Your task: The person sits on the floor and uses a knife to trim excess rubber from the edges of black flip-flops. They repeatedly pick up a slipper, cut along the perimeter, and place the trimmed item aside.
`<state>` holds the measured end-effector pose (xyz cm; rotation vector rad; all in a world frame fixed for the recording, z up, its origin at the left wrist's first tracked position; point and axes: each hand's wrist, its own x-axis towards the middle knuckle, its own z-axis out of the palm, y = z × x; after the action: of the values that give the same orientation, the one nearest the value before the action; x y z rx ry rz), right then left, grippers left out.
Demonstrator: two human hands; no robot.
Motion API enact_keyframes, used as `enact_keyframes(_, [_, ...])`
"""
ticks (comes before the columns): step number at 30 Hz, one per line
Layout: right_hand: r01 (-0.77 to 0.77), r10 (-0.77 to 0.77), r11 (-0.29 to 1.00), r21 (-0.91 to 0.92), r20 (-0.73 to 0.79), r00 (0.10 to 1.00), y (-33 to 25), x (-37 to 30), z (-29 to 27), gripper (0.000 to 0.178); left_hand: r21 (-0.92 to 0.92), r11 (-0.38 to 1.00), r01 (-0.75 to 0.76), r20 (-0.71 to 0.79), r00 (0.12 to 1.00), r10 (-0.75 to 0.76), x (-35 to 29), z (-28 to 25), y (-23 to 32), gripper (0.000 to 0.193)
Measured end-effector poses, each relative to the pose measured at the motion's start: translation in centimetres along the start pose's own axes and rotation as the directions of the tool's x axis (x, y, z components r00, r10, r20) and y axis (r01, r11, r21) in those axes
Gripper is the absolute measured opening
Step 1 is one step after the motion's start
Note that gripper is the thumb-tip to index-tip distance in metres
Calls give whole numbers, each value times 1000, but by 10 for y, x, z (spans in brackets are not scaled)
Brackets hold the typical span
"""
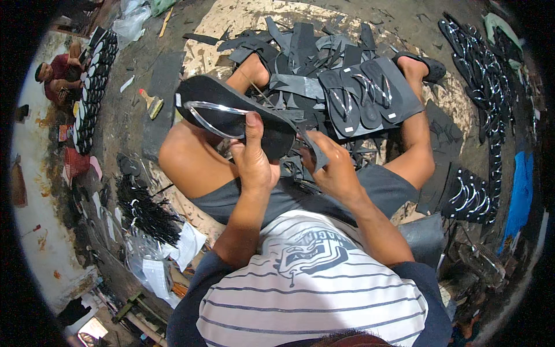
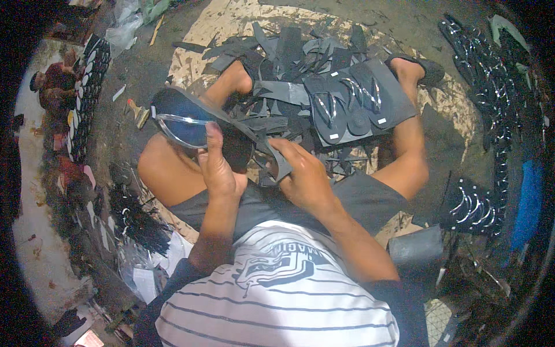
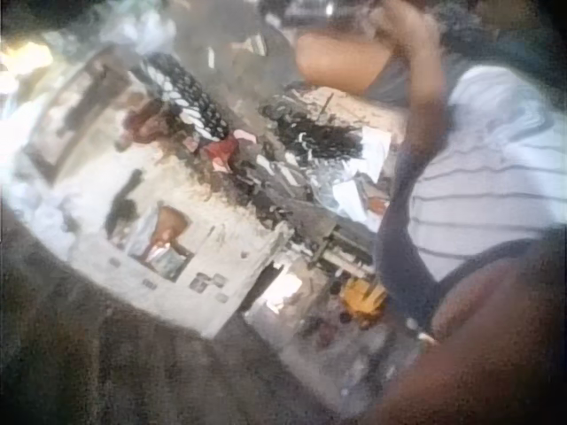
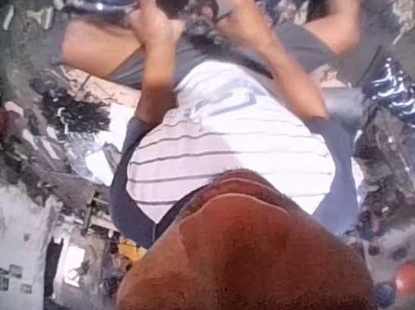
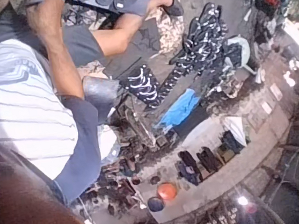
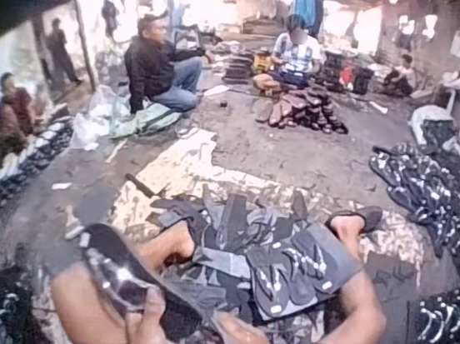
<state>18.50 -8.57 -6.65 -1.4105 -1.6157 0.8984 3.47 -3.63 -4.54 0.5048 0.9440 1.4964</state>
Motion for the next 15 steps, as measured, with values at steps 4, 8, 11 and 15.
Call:
enact_keyframes(4, [-58, 68, 972, -226, 37, 997, 32, -30, -3, 51, -18, 999, 28, 5, 1000, -28, -3, -3, -3, 41])
enact_keyframes(8, [54, -52, 998, -15, 120, 991, 14, 26, 14, 35, 60, 994, 90, -32, 996, -88, -17, -25, -15, 38])
enact_keyframes(11, [-248, 158, 895, 370, 256, 954, -9, 49, 5, 35, 45, 997, 64, -61, 996, -61, -9, -30, -10, 37])
enact_keyframes(15, [-419, 338, 804, 422, 255, 906, 37, 30, -9, 57, 305, 923, 235, 152, 945, -291, 14, 5, -19, 41])
